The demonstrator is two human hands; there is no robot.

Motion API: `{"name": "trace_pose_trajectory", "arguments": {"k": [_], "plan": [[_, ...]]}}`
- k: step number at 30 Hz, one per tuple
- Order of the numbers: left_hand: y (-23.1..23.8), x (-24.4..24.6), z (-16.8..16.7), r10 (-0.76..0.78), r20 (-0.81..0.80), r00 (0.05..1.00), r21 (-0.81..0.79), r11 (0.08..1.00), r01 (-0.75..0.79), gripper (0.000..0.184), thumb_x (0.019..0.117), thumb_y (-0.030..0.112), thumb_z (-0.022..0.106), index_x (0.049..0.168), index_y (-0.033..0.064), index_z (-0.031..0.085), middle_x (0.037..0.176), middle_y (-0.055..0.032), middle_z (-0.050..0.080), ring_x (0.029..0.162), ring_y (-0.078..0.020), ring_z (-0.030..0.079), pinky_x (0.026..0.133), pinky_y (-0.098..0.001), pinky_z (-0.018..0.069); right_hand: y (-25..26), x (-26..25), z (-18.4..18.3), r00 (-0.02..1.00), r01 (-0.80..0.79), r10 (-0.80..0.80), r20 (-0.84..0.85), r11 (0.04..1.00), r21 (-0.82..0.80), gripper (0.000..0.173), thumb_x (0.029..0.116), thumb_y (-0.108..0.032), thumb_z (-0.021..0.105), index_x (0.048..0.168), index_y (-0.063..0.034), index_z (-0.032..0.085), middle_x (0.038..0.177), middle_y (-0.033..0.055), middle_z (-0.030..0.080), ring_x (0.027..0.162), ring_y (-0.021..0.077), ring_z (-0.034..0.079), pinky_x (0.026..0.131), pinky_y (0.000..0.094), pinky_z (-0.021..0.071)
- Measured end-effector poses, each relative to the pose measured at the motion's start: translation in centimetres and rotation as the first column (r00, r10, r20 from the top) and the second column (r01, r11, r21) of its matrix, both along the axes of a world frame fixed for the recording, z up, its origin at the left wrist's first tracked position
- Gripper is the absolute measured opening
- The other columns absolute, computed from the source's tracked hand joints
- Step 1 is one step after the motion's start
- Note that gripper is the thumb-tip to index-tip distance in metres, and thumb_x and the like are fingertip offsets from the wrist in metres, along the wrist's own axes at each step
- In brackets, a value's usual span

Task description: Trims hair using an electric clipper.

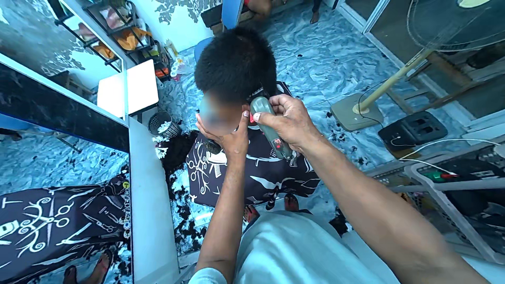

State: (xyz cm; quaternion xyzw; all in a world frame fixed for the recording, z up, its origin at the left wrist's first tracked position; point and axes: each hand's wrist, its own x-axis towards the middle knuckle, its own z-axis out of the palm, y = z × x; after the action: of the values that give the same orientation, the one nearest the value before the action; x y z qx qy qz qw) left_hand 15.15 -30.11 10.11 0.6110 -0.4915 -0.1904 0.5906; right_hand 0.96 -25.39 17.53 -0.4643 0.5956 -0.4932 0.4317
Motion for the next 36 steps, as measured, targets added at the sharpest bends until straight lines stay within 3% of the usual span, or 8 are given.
{"name": "trace_pose_trajectory", "arguments": {"k": [5,10,15,20,25,29,33,36], "plan": [[-0.1,-0.1,-0.3,0.005,0.014,1.0,-0.026,1.0,-0.004,0.132,0.0696,0.047,0.09,0.162,0.0018,0.007,0.167,-0.0298,0.007,0.155,-0.0387,0.013,0.125,-0.0442,0.023,0.8,-0.9,-1.9,0.995,0.049,-0.061,0.079,0.988,0.144,0.047,0.0832,-0.025,0.082,0.116,0.0018,0.061,0.094,0.0161,0.07,0.075,0.0272,0.072,0.067,0.0457,0.0644],[-0.1,-0.1,-0.1,0.012,0.032,0.999,-0.029,1.0,-0.011,0.133,0.0704,0.047,0.09,0.162,0.0021,0.006,0.167,-0.0287,0.007,0.156,-0.0374,0.013,0.126,-0.0428,0.0216,0.4,-0.4,-0.6,0.983,0.001,-0.017,0.18,0.996,0.09,0.045,0.0871,-0.024,0.078,0.121,0.0,0.062,0.096,0.0154,0.072,0.075,0.0267,0.073,0.063,0.0435,0.0649],[0.0,-0.3,0.1,0.015,0.053,0.998,-0.049,0.999,-0.012,0.133,0.0706,0.044,0.09,0.162,-0.0003,0.005,0.165,-0.0312,0.008,0.154,-0.0383,0.016,0.125,-0.0417,0.0228,1.0,-1.0,-1.6,0.97,0.02,-0.074,0.233,0.974,0.228,0.044,0.0878,-0.024,0.079,0.119,0.0017,0.062,0.094,0.0182,0.071,0.073,0.0291,0.073,0.062,0.0449,0.0647],[-0.1,-0.2,-0.1,0.015,0.054,0.998,-0.051,0.999,-0.012,0.132,0.0714,0.047,0.089,0.162,0.0009,0.005,0.166,-0.0306,0.008,0.155,-0.037,0.015,0.125,-0.0408,0.0216,0.4,-0.7,-0.5,0.967,-0.025,0.001,0.255,0.995,0.093,0.04,0.0894,-0.022,0.078,0.12,0.0002,0.063,0.097,0.0162,0.071,0.074,0.0272,0.073,0.062,0.0437,0.0646],[-0.2,-0.2,-0.2,0.01,0.052,0.999,-0.059,0.998,-0.007,0.133,0.0709,0.045,0.09,0.162,-0.0002,0.004,0.165,-0.0314,0.008,0.154,-0.0375,0.016,0.125,-0.0413,0.0224,0.8,-1.3,-1.3,0.968,-0.005,-0.047,0.247,0.978,0.207,0.041,0.0877,-0.022,0.079,0.117,0.0018,0.063,0.094,0.0176,0.071,0.072,0.0286,0.073,0.061,0.0446,0.0645],[-0.3,-0.2,-0.4,0.013,0.054,0.998,-0.093,0.996,-0.008,0.131,0.0721,0.044,0.089,0.161,-0.0023,0.005,0.165,-0.0325,0.009,0.154,-0.0376,0.016,0.125,-0.0404,0.0219,0.0,-1.0,0.2,0.962,-0.062,0.045,0.268,0.996,0.057,0.04,0.0909,-0.021,0.076,0.123,-0.0004,0.063,0.1,0.0157,0.072,0.077,0.0273,0.074,0.062,0.0434,0.0651],[-0.1,-0.1,-0.3,0.002,0.05,0.999,-0.075,0.997,0.002,0.133,0.0719,0.046,0.089,0.162,-0.0007,0.003,0.165,-0.0316,0.006,0.154,-0.0372,0.016,0.125,-0.0411,0.023,0.7,-1.2,-0.5,0.977,-0.035,-0.007,0.213,0.98,0.194,0.039,0.0893,-0.021,0.077,0.118,0.0008,0.064,0.094,0.0168,0.072,0.071,0.0275,0.073,0.059,0.0433,0.0641],[-0.1,-0.1,-0.4,0.008,0.047,0.999,-0.071,0.997,-0.004,0.132,0.0716,0.046,0.089,0.162,-0.001,0.005,0.165,-0.0319,0.007,0.155,-0.0377,0.016,0.125,-0.0407,0.0229,0.6,-1.1,-0.1,0.967,-0.037,-0.003,0.254,0.988,0.151,0.039,0.0896,-0.02,0.076,0.119,0.0016,0.063,0.095,0.0169,0.071,0.072,0.0274,0.073,0.06,0.0438,0.0644]]}}
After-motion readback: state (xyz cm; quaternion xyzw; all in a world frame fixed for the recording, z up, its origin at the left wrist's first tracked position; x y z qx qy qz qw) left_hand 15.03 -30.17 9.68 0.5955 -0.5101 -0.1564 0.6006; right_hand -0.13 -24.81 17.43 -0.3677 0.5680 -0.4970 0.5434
